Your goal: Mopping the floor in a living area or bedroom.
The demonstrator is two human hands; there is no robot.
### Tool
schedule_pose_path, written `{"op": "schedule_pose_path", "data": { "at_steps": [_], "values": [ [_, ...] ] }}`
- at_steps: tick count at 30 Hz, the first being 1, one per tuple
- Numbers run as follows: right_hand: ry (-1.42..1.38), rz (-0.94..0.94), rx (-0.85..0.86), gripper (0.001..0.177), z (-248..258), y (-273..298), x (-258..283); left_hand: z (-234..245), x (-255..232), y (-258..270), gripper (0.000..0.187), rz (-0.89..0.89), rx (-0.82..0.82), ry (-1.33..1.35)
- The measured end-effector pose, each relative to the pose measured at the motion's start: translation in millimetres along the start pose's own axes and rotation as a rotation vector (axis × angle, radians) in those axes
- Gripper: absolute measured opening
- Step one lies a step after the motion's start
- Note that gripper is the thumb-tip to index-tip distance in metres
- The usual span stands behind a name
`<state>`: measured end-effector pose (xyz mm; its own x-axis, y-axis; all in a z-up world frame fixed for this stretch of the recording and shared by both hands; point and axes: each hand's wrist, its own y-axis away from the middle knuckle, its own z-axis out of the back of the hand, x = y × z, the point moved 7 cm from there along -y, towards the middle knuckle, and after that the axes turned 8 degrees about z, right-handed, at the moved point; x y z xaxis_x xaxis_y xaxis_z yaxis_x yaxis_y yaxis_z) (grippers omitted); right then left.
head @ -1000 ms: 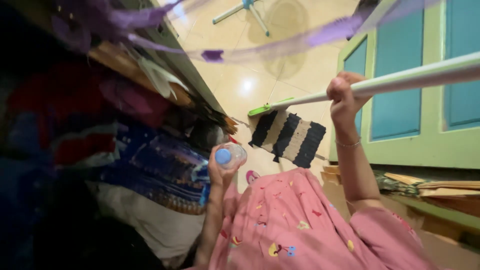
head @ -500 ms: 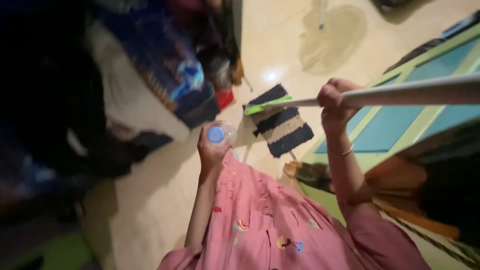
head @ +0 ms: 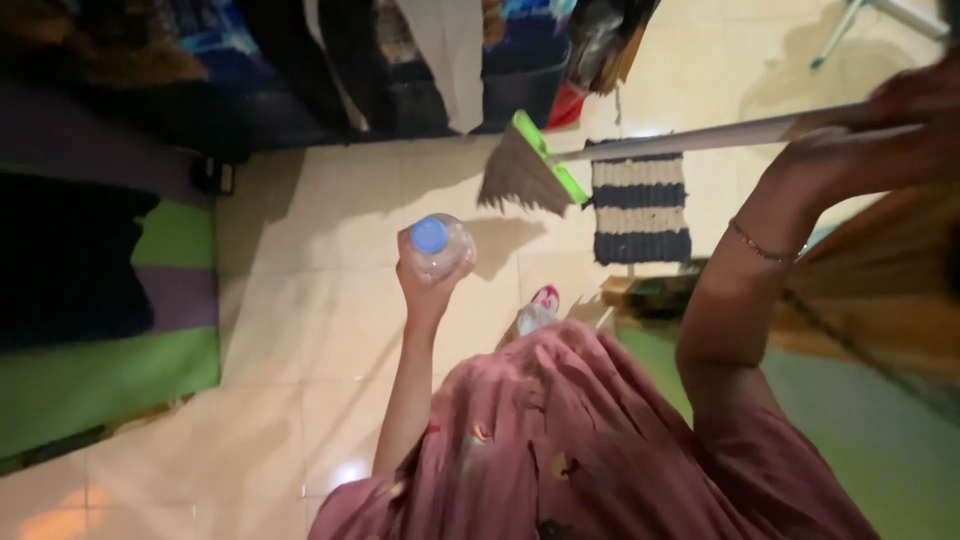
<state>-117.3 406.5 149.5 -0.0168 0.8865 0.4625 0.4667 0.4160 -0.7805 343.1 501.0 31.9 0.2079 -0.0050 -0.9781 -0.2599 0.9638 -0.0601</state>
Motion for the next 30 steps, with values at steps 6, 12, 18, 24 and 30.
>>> {"op": "schedule_pose_path", "data": {
  "at_steps": [6,12,18,24,30],
  "values": [
    [0.314,-0.098,-0.079,0.026,-51.4,169.8,82.3,81.9,16.7,87.1,0.068,-0.053,0.095,0.059],
    [0.588,-0.207,-0.101,0.024,-50.1,353.5,145.7,158.0,63.3,181.1,0.066,0.037,0.086,0.115],
    [0.633,-0.322,0.336,0.014,-93.6,414.1,258.5,209.0,66.9,219.2,0.068,0.096,0.057,0.127],
    [0.761,-0.219,0.687,0.024,-74.4,393.0,358.0,200.1,92.4,232.2,0.056,0.18,0.087,-0.164],
    [0.922,-0.131,0.522,0.03,-35.3,395.1,425.4,137.0,105.5,208.1,0.053,0.219,0.254,-0.772]
  ]
}}
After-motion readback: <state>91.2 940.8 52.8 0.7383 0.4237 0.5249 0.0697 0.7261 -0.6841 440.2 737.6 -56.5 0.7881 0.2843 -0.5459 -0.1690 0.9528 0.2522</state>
